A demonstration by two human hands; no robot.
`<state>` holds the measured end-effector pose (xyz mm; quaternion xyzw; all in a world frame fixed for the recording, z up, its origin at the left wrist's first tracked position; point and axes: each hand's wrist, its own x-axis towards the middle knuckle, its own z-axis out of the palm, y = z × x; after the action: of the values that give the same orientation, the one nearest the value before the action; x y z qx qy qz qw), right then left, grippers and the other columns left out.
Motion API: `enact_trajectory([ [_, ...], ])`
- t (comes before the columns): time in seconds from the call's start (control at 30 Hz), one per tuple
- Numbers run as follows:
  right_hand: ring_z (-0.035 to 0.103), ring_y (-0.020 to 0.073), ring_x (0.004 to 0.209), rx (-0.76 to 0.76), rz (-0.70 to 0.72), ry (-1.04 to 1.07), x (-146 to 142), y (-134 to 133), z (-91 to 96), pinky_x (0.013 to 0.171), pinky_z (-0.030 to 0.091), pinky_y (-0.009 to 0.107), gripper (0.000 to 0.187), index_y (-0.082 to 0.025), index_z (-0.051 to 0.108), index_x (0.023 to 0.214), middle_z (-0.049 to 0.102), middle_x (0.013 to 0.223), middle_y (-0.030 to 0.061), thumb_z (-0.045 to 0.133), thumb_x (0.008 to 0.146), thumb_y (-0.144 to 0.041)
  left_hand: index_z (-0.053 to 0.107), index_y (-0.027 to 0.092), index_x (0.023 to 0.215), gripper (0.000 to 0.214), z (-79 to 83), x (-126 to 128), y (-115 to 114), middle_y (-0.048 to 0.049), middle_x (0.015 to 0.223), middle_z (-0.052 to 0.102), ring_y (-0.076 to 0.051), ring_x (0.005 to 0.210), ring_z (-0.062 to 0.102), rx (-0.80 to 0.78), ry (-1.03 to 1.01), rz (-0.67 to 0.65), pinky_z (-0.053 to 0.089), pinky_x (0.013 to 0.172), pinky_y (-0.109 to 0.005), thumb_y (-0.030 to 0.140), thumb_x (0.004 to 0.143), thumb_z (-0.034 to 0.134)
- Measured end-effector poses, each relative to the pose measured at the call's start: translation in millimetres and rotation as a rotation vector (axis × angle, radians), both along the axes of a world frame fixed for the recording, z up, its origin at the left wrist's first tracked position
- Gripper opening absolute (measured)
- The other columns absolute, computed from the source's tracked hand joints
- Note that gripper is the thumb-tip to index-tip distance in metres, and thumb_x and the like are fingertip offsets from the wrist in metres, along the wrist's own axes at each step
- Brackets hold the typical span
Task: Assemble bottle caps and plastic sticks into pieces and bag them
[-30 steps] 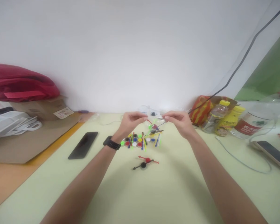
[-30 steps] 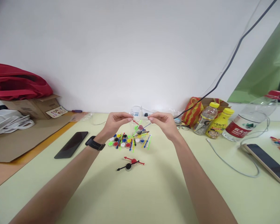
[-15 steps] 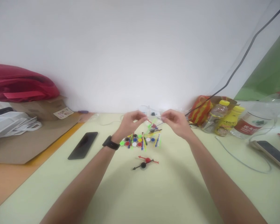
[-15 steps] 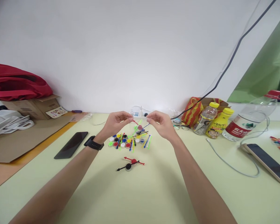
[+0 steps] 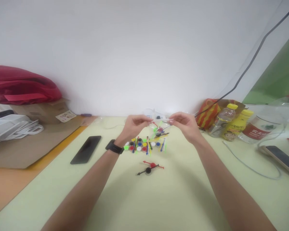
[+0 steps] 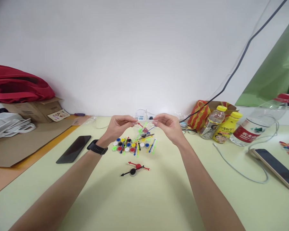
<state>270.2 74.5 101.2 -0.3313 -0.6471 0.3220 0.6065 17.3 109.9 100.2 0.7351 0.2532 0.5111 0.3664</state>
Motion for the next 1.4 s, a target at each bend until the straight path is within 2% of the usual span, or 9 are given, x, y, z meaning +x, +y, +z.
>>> enact_trajectory([
  [0.13,0.072,0.0194,0.081,0.010,-0.019,-0.001,0.7,0.4,-0.3,0.076,0.058,0.033,0.010,-0.023,0.081,0.086,0.078,0.084,0.0035,0.082,0.077,-0.027,0.083,0.018,0.096,0.013,-1.1,-0.6,1.6,-0.0091,0.094,0.079,-0.020,0.089,0.071,0.003,-0.005,-0.011,0.057,0.078,-0.031,0.019,0.086,0.074],
  [0.3,0.070,0.0191,0.076,0.032,-0.012,0.021,5.3,5.2,-4.3,0.073,0.057,0.033,0.004,-0.024,0.083,0.079,0.078,0.078,0.0032,0.081,0.077,-0.026,0.084,0.020,0.097,0.014,3.5,-0.5,-3.2,-0.0092,0.098,0.078,-0.020,0.091,0.070,0.033,0.035,-0.054,0.056,0.080,-0.031,0.020,0.088,0.073],
  [0.53,0.069,0.0205,0.076,0.013,0.020,-0.062,11.1,-0.2,-0.7,0.072,0.055,0.034,0.009,-0.022,0.082,0.077,0.078,0.080,0.0049,0.086,0.074,-0.030,0.082,0.019,0.095,0.016,7.3,1.2,-8.1,-0.0108,0.097,0.077,-0.021,0.089,0.070,0.044,0.106,-0.083,0.056,0.080,-0.034,0.032,0.087,0.079],
  [0.7,0.071,0.0230,0.083,0.013,-0.028,-0.260,8.0,-5.7,5.8,0.078,0.057,0.038,0.028,-0.021,0.081,0.104,0.078,0.090,0.0068,0.082,0.082,-0.038,0.077,0.019,0.113,0.030,4.3,2.4,-3.1,-0.0081,0.095,0.075,-0.018,0.084,0.068,0.135,0.201,0.013,0.056,0.079,-0.033,0.037,0.089,0.076],
  [0.8,0.070,0.0232,0.086,0.099,-0.090,-0.407,4.8,-6.1,5.9,0.080,0.056,0.037,0.022,-0.021,0.081,0.096,0.078,0.094,0.0084,0.074,0.089,-0.040,0.078,0.020,0.102,0.020,3.3,4.9,-3.0,-0.0074,0.096,0.074,-0.017,0.085,0.066,0.221,0.300,0.051,0.054,0.076,-0.030,0.036,0.095,0.069],
  [0.9,0.067,0.0212,0.082,0.139,-0.122,-0.483,0.2,-7.1,5.3,0.075,0.054,0.034,0.021,-0.021,0.079,0.096,0.077,0.093,0.0077,0.073,0.090,-0.041,0.077,0.020,0.096,0.018,2.0,9.4,-5.3,-0.0061,0.092,0.073,-0.017,0.084,0.065,0.246,0.311,0.078,0.052,0.073,-0.028,0.034,0.097,0.066],
  [1.03,0.060,0.0181,0.072,0.154,-0.088,-0.574,-3.6,-8.7,7.1,0.068,0.048,0.031,0.025,-0.020,0.078,0.085,0.073,0.079,0.0056,0.071,0.092,-0.043,0.077,0.020,0.094,0.020,0.7,12.8,-8.3,-0.0057,0.089,0.073,-0.017,0.080,0.066,0.236,0.316,0.055,0.051,0.071,-0.028,0.037,0.096,0.067],
  [1.27,0.058,0.0166,0.067,0.021,-0.034,-0.599,5.8,-12.4,13.5,0.061,0.044,0.029,0.033,-0.019,0.077,0.079,0.073,0.075,0.0050,0.072,0.089,-0.049,0.073,0.017,0.080,0.031,7.6,7.6,-12.1,-0.0036,0.076,0.073,-0.014,0.070,0.063,0.099,0.336,0.030,0.050,0.066,-0.027,0.046,0.088,0.076],
  [1.4,0.052,0.0141,0.060,-0.069,-0.015,-0.624,9.9,-14.8,16.4,0.055,0.039,0.028,0.042,-0.017,0.069,0.066,0.067,0.065,0.0029,0.075,0.084,-0.055,0.072,0.016,0.075,0.037,14.3,3.0,-13.9,-0.0038,0.073,0.072,-0.014,0.066,0.061,0.068,0.408,0.008,0.047,0.061,-0.026,0.051,0.087,0.076],
])
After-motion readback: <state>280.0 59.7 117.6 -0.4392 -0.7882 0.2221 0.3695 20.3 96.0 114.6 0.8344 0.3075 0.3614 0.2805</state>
